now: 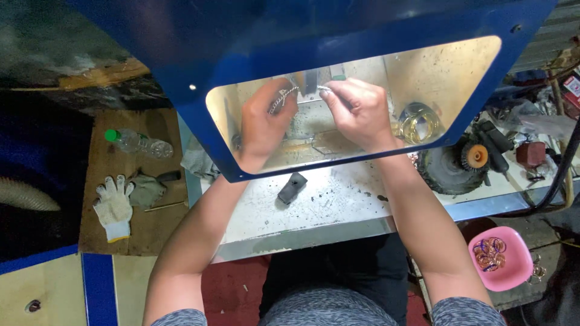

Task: Polishing a metal jewelry chain using a handheld tool inside a protective enclosure

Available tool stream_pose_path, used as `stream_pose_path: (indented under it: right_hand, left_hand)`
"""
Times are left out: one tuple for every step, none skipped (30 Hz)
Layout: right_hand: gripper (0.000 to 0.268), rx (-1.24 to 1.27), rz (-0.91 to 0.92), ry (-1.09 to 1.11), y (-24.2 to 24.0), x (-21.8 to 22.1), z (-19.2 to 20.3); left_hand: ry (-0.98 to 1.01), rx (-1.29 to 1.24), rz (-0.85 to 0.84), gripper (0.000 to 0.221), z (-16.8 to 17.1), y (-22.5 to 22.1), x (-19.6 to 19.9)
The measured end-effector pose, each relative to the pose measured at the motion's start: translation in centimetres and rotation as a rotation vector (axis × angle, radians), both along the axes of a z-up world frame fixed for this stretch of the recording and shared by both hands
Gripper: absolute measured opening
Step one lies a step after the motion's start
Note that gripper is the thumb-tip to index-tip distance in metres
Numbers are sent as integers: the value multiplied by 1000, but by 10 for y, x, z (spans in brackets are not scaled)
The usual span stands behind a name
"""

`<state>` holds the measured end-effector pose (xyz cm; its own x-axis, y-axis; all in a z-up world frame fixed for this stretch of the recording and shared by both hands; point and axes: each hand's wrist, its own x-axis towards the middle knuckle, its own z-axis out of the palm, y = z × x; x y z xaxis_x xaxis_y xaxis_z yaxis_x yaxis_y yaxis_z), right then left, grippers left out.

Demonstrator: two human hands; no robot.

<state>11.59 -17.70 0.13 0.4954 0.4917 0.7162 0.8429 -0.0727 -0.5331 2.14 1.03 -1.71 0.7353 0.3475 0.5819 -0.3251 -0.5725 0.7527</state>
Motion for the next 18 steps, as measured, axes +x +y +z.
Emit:
stream_pose_path:
  right_hand:
    - [7,1,1,-1,-1,0,1]
    - [7,-4,0,-18,-1,0,2]
    - [7,-10,0,-35,1,0,2]
    - [7,-10,4,-36,1,1,3]
    - [7,-22,-7,-34,2,1,3]
    - [8,-36,-19,-27,1,0,3]
    - [8,-41,-17,-24,3,-2,1]
    - [10,-34,-3,-1,6,-3,2]
    - [12,-27,11,21,9,-3,2]
    - [12,-28,14,21,10,-2,-1]
    - [12,-34,4,21,12,-2,-5]
    - [12,-39,-6,21,13,-1,-9]
    - [12,-40,-2,21,15,1,-13]
    - [13,-37,3,44,15,3,-18]
    - [14,-33,8,68,16,5,-22]
    - [14,-33,9,68,15,3,-17]
    - [14,-39,9,62,14,0,-11]
    - [15,-45,8,55,13,-2,-5]
  left_hand:
    - [-1,1,1,22,2,-1,1]
    - [11,0,-5,22,4,-1,0]
    - [24,-2,-10,22,5,0,0]
    - [23,-3,-6,22,7,0,-1]
    - [33,-5,-1,22,9,1,-1]
    - [46,-10,2,21,9,0,-3]
    - [49,-15,4,21,6,1,-4]
    - [63,-12,26,21,5,3,-3]
    - [77,-10,49,21,5,5,-2]
    - [77,-11,52,21,4,5,-2]
    - [86,-18,63,20,3,5,-3]
    - [95,-26,76,19,2,5,-3]
    - [94,-28,80,19,2,7,-4]
    - [95,-28,73,19,2,7,-5]
    - [96,-29,65,19,3,8,-5]
    - [96,-29,66,19,5,7,-5]
    - [94,-16,51,18,8,6,-5]
    - [90,-3,35,17,11,6,-5]
